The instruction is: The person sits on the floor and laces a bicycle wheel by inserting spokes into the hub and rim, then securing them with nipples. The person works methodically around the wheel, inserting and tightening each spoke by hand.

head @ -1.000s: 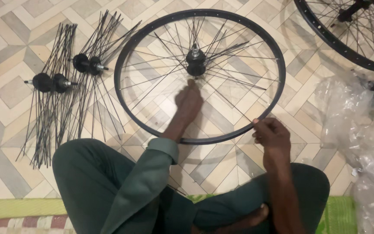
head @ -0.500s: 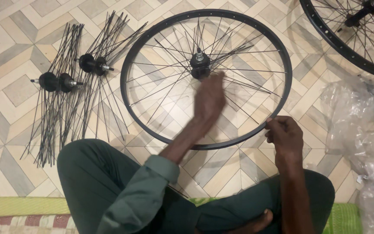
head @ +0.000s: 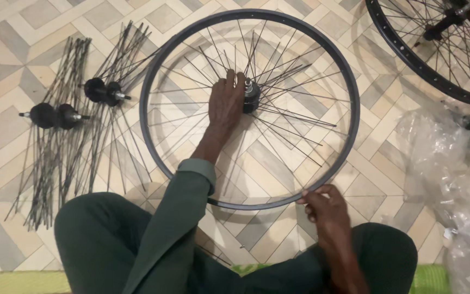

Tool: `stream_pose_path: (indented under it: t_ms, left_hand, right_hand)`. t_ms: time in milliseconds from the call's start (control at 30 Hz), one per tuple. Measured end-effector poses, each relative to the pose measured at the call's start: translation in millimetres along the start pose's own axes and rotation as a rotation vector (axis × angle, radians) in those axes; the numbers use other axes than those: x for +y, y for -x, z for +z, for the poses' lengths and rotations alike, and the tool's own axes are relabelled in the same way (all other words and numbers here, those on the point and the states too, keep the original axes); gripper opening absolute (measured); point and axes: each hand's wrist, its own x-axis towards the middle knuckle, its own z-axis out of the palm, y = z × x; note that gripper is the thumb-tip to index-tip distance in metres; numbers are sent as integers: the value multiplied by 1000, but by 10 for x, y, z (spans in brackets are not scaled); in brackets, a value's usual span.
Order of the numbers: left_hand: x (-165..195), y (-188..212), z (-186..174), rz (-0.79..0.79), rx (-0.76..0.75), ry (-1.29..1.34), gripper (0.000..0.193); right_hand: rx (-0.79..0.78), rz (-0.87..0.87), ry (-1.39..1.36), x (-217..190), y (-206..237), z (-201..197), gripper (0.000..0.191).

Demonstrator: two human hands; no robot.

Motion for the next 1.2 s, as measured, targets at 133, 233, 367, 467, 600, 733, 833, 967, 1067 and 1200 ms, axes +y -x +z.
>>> stream_pose_path:
  t_ms: [133,233,367,467,600,733,833,967,1067,1200]
  left_hand:
    - [-50,-83,63,153,148,-86,54]
    - [-33,-127,73,194,146,-133,58]
    - [13,-165,54,209,126,-152,60]
    - [58,-178,50,204,108,-181,59]
    - [109,-191,75,222,114,-229,60]
    - [97,-202,109,228,73,-218,61]
    - [65,-211,127,239,60,-198,59]
    - [99,-224,136,211,31,-221,58]
    - [163,-210,83,194,58,-226,53]
    - [258,-193,-29,156,86,-281,51]
  right_hand:
    - [-1,35,-74,87,-79,55,18]
    - [16,86,-80,108,-132,38,19]
    - [28,99,-126,97,-156,-17,20]
    - [21,103,-151,101,-157,-43,21]
    - [8,96,-167,119,-158,-74,21]
    - [14,86,-146,115,-171,-86,21]
    - [6,82,-148,97,-180,-82,21]
    - [22,116,-122,72,-193,-89,21]
    - [58,119,-109,71,-189,-96,20]
    - [67,95,-145,39,-156,-130,21]
